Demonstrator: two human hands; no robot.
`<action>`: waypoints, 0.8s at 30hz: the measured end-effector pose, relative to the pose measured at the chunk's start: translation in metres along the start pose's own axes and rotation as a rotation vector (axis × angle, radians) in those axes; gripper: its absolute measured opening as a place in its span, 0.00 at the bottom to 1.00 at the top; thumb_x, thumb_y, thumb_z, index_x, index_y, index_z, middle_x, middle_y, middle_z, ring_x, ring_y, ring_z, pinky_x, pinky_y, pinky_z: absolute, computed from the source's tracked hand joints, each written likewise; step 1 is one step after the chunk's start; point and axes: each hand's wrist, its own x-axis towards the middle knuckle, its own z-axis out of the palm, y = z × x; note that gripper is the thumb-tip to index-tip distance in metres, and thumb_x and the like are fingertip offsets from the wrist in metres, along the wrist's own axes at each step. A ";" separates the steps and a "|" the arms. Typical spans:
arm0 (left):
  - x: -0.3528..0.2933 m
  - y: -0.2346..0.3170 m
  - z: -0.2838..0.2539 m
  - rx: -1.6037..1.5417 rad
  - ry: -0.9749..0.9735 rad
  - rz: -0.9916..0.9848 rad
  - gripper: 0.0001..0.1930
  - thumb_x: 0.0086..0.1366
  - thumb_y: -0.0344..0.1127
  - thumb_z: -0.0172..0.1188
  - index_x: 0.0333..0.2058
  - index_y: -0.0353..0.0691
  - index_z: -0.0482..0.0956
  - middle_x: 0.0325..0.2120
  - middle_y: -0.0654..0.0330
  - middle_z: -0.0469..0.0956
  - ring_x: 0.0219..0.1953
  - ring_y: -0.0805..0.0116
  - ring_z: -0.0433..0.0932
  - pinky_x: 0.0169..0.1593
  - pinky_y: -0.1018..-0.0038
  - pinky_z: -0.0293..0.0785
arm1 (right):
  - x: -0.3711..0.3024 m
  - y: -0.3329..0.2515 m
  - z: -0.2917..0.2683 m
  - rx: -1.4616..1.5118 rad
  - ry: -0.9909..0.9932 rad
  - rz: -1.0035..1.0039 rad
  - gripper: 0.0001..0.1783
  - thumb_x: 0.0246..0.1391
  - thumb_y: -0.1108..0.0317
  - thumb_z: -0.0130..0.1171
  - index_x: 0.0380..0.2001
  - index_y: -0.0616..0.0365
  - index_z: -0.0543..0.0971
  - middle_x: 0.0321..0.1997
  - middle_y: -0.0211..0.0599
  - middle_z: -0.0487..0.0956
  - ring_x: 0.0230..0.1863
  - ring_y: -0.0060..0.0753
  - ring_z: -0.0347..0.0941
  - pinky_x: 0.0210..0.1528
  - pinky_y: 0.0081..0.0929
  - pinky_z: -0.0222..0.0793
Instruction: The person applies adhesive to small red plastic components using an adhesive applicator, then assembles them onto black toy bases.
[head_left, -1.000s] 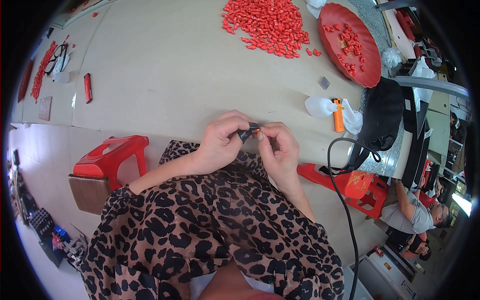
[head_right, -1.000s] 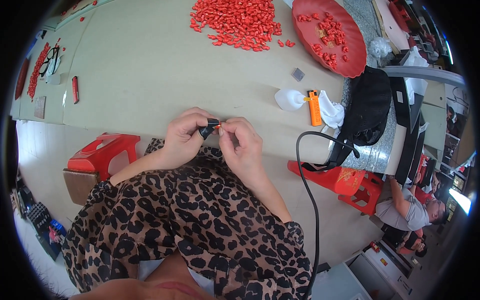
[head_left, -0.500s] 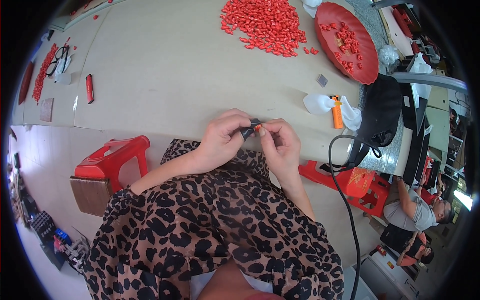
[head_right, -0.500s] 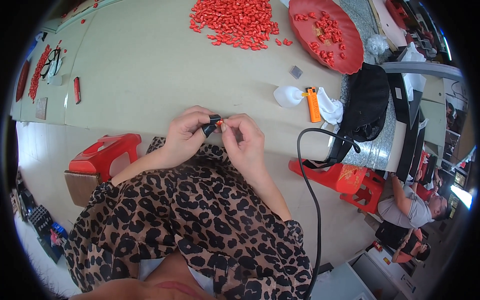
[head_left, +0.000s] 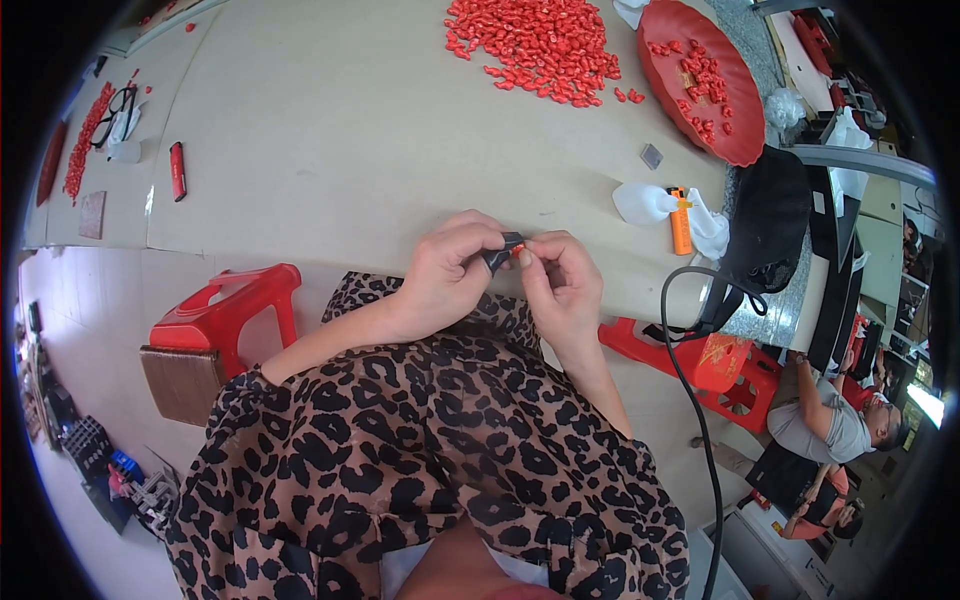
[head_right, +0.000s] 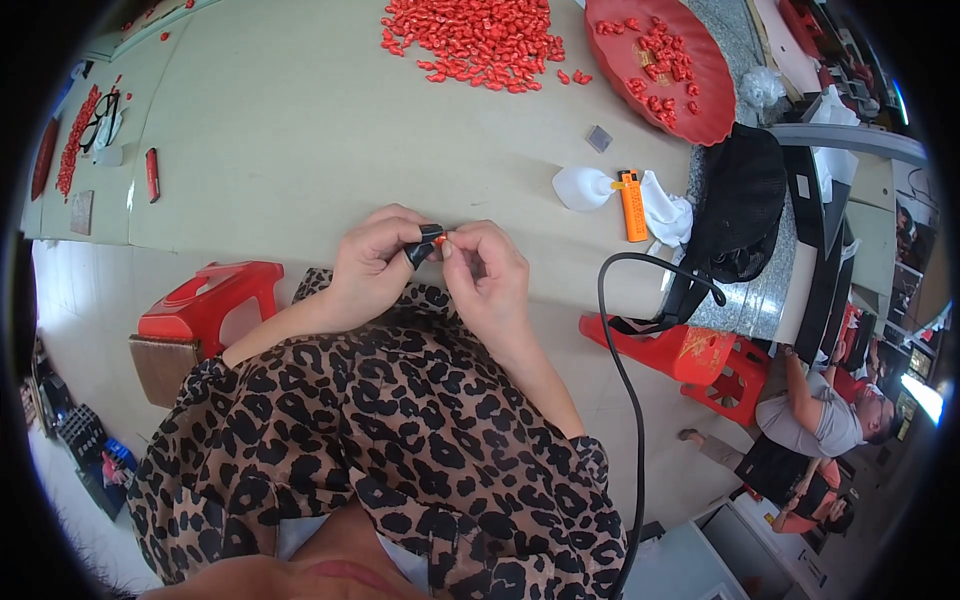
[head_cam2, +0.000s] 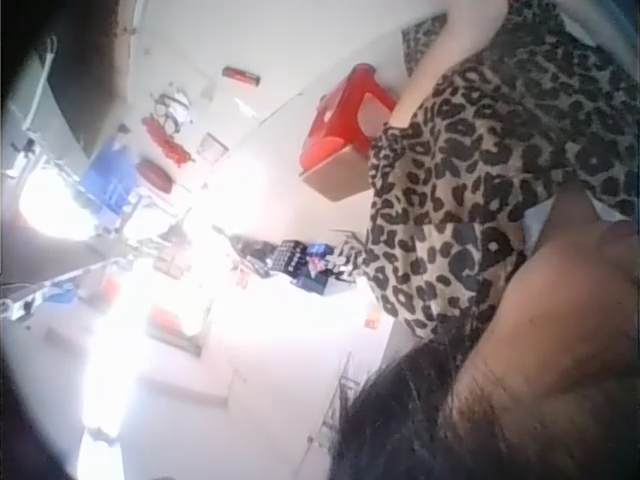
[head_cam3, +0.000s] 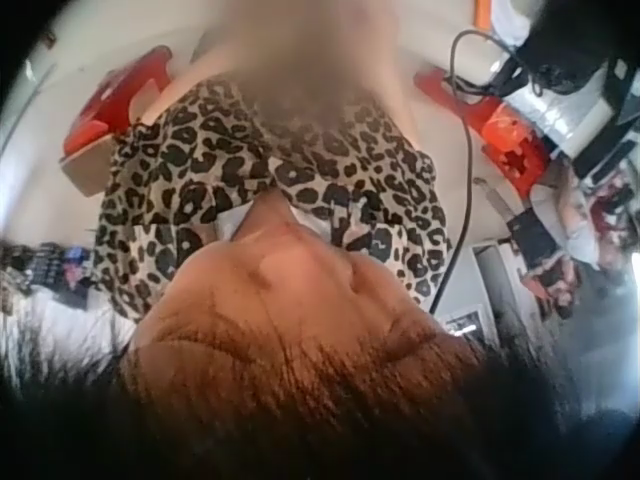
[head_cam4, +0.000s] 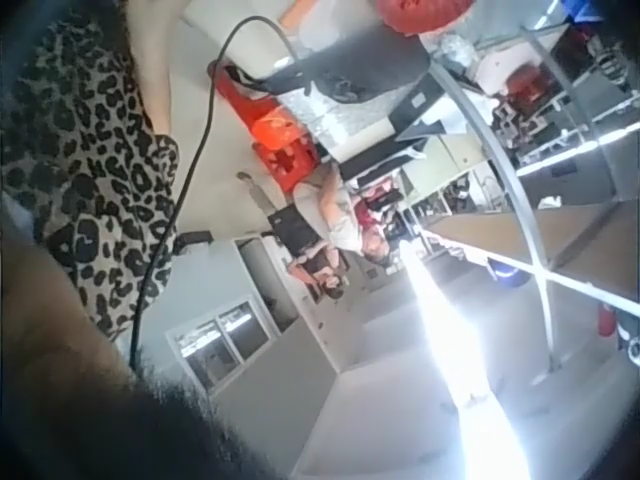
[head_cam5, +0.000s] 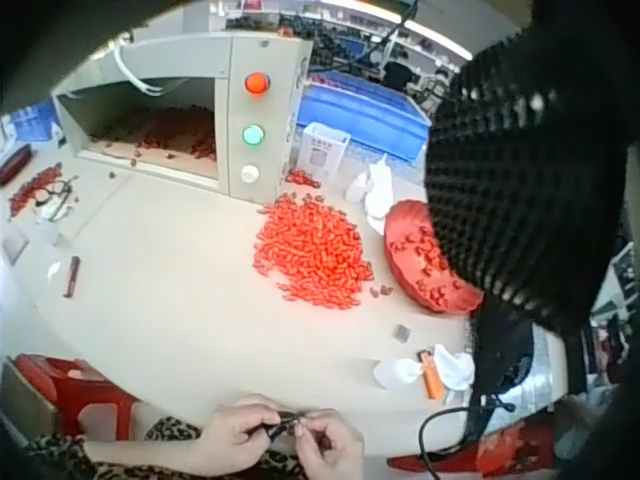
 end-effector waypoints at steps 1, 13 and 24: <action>0.000 0.000 0.000 0.000 0.001 -0.002 0.11 0.49 0.14 0.46 0.29 0.32 0.72 0.30 0.59 0.69 0.32 0.75 0.69 0.34 0.83 0.67 | 0.000 -0.001 0.000 -0.006 -0.029 0.009 0.03 0.47 0.82 0.46 0.28 0.66 0.67 0.31 0.33 0.68 0.30 0.16 0.65 0.31 0.10 0.62; 0.001 -0.004 0.006 -0.003 0.092 0.057 0.09 0.45 0.14 0.45 0.25 0.33 0.71 0.24 0.58 0.69 0.26 0.69 0.70 0.26 0.79 0.65 | -0.001 0.002 -0.001 -0.002 -0.030 0.027 0.03 0.47 0.81 0.46 0.28 0.66 0.67 0.31 0.33 0.67 0.30 0.17 0.65 0.32 0.11 0.62; 0.001 -0.003 0.006 0.005 0.086 0.049 0.10 0.45 0.14 0.45 0.25 0.33 0.71 0.24 0.58 0.69 0.25 0.70 0.70 0.26 0.79 0.65 | -0.001 0.004 0.000 -0.006 -0.023 -0.005 0.03 0.47 0.82 0.46 0.28 0.66 0.67 0.31 0.33 0.67 0.30 0.16 0.64 0.31 0.10 0.61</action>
